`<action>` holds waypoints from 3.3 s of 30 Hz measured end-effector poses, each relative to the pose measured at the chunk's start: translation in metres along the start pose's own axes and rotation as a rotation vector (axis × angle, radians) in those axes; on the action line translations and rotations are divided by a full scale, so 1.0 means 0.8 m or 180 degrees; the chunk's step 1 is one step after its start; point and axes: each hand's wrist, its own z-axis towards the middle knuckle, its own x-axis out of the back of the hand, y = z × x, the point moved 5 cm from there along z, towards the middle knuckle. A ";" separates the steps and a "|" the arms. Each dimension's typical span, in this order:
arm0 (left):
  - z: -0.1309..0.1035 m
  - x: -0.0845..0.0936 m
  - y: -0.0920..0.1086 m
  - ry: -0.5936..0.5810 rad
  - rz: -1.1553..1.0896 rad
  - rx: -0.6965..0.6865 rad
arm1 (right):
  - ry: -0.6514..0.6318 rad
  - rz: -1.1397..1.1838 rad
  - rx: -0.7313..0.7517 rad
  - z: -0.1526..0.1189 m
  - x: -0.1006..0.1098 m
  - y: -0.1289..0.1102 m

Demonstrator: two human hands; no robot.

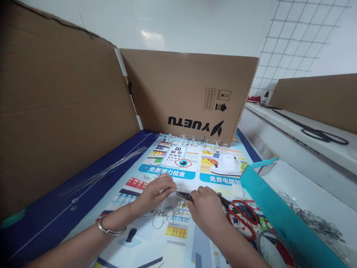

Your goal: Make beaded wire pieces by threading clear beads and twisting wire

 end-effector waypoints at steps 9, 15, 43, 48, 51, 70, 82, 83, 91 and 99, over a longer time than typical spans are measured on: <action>-0.001 -0.001 0.007 0.0033 0.0063 0.0081 | 0.0006 -0.0068 0.0025 0.000 0.002 -0.001; -0.002 -0.001 0.009 0.0092 0.0038 0.0074 | 0.0050 -0.0119 0.0038 0.001 0.004 -0.001; -0.001 0.001 0.011 0.0191 0.0165 0.0403 | -0.0050 -0.0063 -0.0037 0.001 0.004 0.000; -0.001 0.001 0.011 0.0182 0.0126 0.0419 | -0.0139 0.0038 -0.0101 0.002 0.000 0.002; -0.001 0.001 0.011 0.0196 0.0080 0.0403 | -0.0219 0.0095 -0.0149 0.003 -0.002 0.003; -0.002 -0.003 0.011 0.0156 0.0136 0.0379 | -0.0112 0.0099 -0.0060 0.001 -0.003 0.001; -0.003 -0.004 0.010 0.0161 0.0178 0.0380 | -0.0149 0.0082 -0.0089 0.003 -0.003 0.001; -0.003 -0.004 0.009 0.0158 0.0177 0.0393 | -0.0142 0.0081 -0.0086 0.002 -0.003 0.001; -0.003 -0.004 0.003 0.0086 0.0147 0.0608 | -0.0138 0.0055 -0.0062 0.003 -0.003 0.001; -0.005 -0.008 -0.013 0.0098 -0.0394 0.1010 | 0.0024 0.0093 -0.0114 0.003 -0.010 0.006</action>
